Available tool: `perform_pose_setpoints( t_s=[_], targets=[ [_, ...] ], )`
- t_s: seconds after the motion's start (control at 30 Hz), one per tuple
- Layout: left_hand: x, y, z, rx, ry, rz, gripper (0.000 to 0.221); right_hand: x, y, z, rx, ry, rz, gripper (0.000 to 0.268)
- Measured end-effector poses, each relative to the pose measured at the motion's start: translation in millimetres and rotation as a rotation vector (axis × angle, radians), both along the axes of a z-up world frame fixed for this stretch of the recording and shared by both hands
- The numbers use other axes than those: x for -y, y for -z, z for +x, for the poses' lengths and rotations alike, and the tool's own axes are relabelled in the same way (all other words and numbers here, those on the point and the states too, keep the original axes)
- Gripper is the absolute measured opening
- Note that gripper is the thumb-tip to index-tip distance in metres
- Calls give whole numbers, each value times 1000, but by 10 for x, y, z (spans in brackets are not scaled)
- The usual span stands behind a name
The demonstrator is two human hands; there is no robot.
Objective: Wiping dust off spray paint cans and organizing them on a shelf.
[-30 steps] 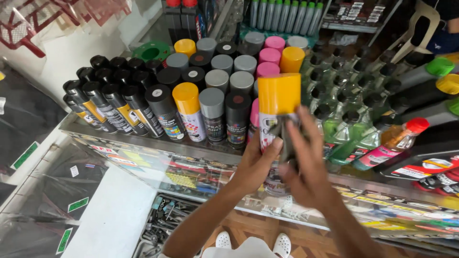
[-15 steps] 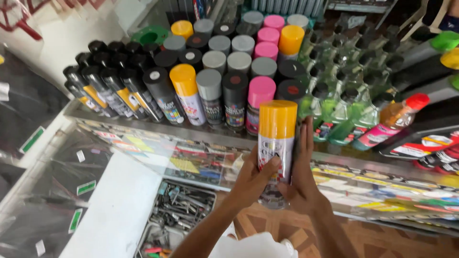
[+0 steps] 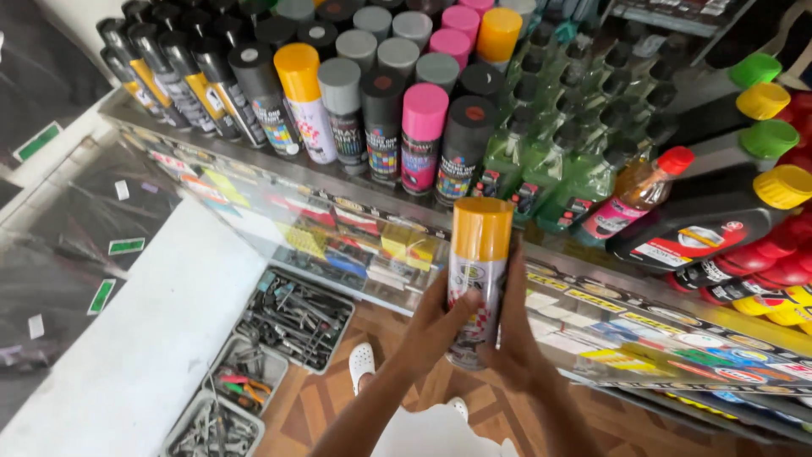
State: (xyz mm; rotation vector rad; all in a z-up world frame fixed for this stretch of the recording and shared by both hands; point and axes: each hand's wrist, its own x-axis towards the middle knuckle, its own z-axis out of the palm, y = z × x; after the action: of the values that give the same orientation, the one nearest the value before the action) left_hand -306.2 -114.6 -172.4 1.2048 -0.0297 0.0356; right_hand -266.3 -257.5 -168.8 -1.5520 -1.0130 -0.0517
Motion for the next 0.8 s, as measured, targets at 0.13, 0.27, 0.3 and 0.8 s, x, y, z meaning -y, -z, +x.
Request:
perform_pose_setpoints(
  t_s=[0.13,0.27,0.3,0.8],
  targets=[
    [166,282,-2,-139,-87,-150,50,219,208,-48,305,65,-173,107],
    [122,93,9,-190,-316,-52,59,351,563,-462,282,-2,-221,89],
    [110,62,19,-155,-330,-44,61,384,678,-532,135,-69,-136,93],
    [303,367,175,-257,-87,-152,57,615,773,-307,184,36,-62,87]
  ],
)
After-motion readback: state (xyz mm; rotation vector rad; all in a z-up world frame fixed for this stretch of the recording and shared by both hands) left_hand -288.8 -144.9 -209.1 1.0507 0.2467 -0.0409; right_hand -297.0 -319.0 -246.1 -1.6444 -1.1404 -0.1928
